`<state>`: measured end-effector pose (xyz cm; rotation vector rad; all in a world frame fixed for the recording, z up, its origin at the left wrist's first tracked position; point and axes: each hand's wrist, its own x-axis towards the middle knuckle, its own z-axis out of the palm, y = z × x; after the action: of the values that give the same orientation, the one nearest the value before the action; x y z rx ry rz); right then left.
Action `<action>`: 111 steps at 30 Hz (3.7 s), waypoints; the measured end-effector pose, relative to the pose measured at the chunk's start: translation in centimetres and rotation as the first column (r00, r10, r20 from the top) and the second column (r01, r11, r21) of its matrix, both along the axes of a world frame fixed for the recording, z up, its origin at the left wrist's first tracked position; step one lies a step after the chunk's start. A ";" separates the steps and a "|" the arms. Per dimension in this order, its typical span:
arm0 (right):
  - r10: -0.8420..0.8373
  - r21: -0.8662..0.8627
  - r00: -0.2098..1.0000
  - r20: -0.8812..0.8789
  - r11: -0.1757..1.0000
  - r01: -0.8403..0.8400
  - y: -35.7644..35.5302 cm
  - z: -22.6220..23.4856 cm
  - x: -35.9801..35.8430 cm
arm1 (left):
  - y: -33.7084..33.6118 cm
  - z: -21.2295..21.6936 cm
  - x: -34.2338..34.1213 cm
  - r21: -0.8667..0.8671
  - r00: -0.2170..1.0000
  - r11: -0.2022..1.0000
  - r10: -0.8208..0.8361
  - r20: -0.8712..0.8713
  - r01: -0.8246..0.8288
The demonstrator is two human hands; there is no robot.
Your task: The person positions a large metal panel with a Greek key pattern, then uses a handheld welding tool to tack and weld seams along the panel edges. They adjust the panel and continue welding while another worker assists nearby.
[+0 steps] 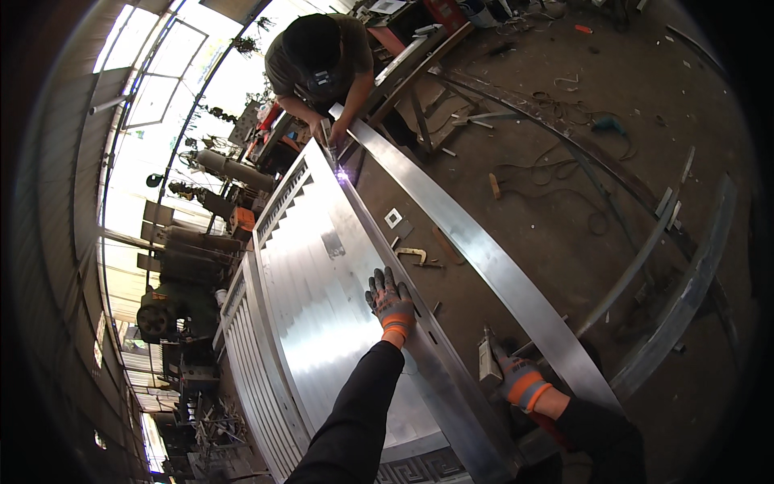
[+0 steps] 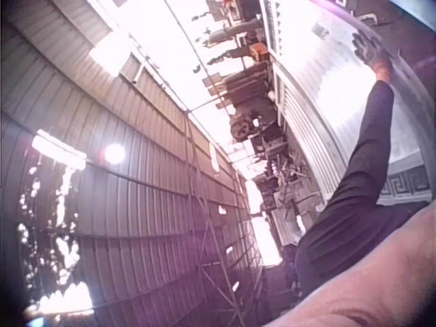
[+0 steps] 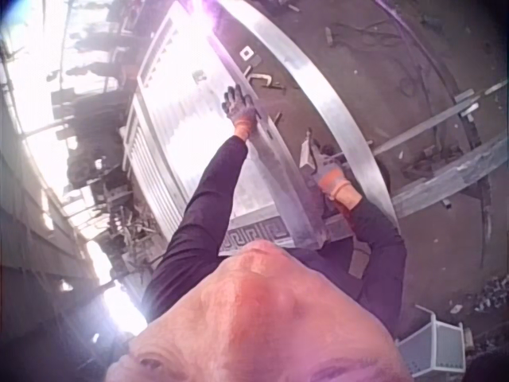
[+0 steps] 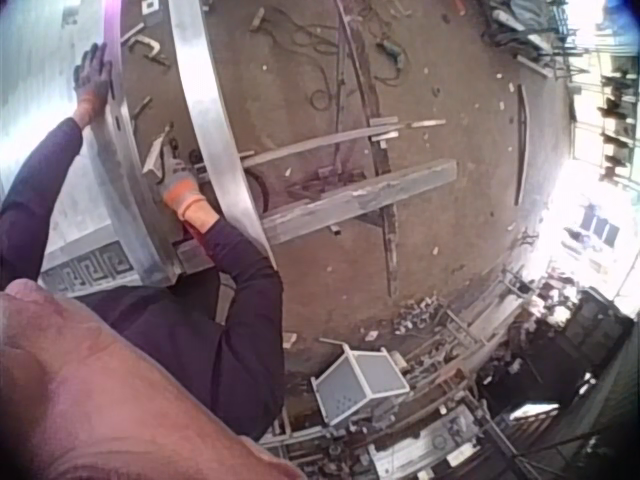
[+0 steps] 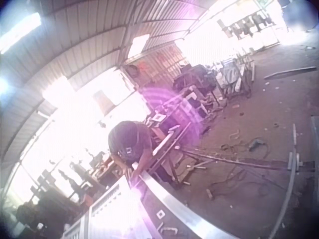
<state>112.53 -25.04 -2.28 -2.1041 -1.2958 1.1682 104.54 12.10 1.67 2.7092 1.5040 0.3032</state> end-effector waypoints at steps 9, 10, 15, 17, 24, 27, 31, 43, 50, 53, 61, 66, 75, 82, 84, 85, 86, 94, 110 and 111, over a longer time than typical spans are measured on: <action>-0.027 -0.069 0.997 -0.067 0.997 0.022 0.2 3.1 1.1 | -0.1 0.0 0.1 -0.009 1.000 1.000 0.005 -0.006 -0.005; -0.019 -0.077 0.998 -0.066 0.997 0.014 0.2 3.2 1.2 | -0.1 0.0 0.1 -0.010 1.000 1.000 0.003 -0.003 -0.003; -0.007 -0.099 0.997 -0.074 0.995 -0.001 0.4 3.5 1.5 | 0.0 -0.2 0.0 -0.004 1.000 1.000 0.002 -0.004 -0.002; -0.007 -0.097 0.996 -0.087 0.995 -0.002 0.3 3.6 1.6 | 0.1 -0.2 0.0 0.002 1.000 1.000 0.002 -0.013 -0.002; -0.009 -0.040 0.999 -0.051 0.999 0.007 0.2 2.7 1.1 | 0.3 -0.3 -0.1 -0.016 1.000 1.000 0.010 -0.018 -0.011; -0.015 -0.024 0.999 -0.036 1.000 0.014 0.1 1.7 0.7 | 0.3 -0.4 -0.1 0.012 1.000 1.000 0.003 -0.006 -0.003; -0.025 -0.025 0.999 -0.039 0.999 0.024 0.2 0.5 0.3 | 0.4 -0.4 -0.1 -0.004 1.000 1.000 0.007 -0.023 -0.007; -0.018 -0.031 0.998 -0.065 0.999 0.016 0.2 0.6 0.5 | 0.1 0.0 0.1 -0.027 1.000 1.000 0.009 -0.010 -0.009; -0.023 -0.007 0.998 -0.055 1.000 0.023 0.1 1.0 0.6 | 0.1 0.2 0.1 -0.047 1.000 0.999 0.019 -0.021 -0.020; -0.022 -0.017 0.997 -0.076 1.000 0.020 0.1 0.8 0.6 | 0.2 0.2 0.2 -0.055 1.000 0.998 0.020 -0.019 -0.021; -0.015 -0.038 0.998 -0.057 0.999 0.013 0.3 0.5 0.4 | 0.2 -0.1 0.0 -0.027 1.000 1.000 0.011 -0.014 -0.012; -0.041 -0.008 0.998 -0.041 0.999 0.041 0.1 0.6 0.3 | 0.3 -0.3 -0.1 -0.010 1.000 1.000 0.006 -0.011 -0.006; -0.029 0.008 1.000 0.002 1.000 0.029 -0.1 0.0 0.0 | 0.2 -0.3 0.0 -0.010 1.000 1.000 0.010 -0.010 -0.010; -0.039 0.021 0.999 0.001 0.999 0.039 -0.1 0.2 0.1 | 0.1 0.0 0.1 -0.025 1.000 1.000 0.011 -0.012 -0.011; -0.028 0.008 1.000 0.003 1.000 0.028 -0.1 0.5 0.2 | 0.1 0.0 0.1 -0.033 1.000 0.999 0.013 -0.009 -0.013; -0.024 0.009 1.000 0.008 1.000 0.024 -0.1 0.5 0.2 | 0.1 0.1 0.1 -0.036 1.000 0.999 0.013 -0.007 -0.013; -0.013 -0.004 1.000 0.013 1.000 0.013 0.0 0.6 0.3 | 0.1 0.1 0.1 -0.046 1.000 0.999 0.018 -0.007 -0.018; -0.051 0.059 0.998 -0.033 0.997 0.053 -0.2 0.9 0.4 | 0.1 0.0 0.0 -0.049 1.000 0.999 0.014 -0.010 -0.014; 0.015 -0.021 0.999 -0.032 1.000 -0.016 0.6 1.2 0.6 | 0.8 0.0 0.2 0.000 0.987 1.000 0.013 -0.161 -0.014; 0.016 -0.012 1.000 -0.024 1.000 -0.016 0.3 1.5 0.8 | 1.4 0.4 0.5 0.003 0.970 1.000 0.024 -0.240 -0.024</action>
<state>113.34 -24.74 -0.79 -2.0860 -1.3002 1.2072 105.07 13.55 2.10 2.8144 1.5912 -0.0275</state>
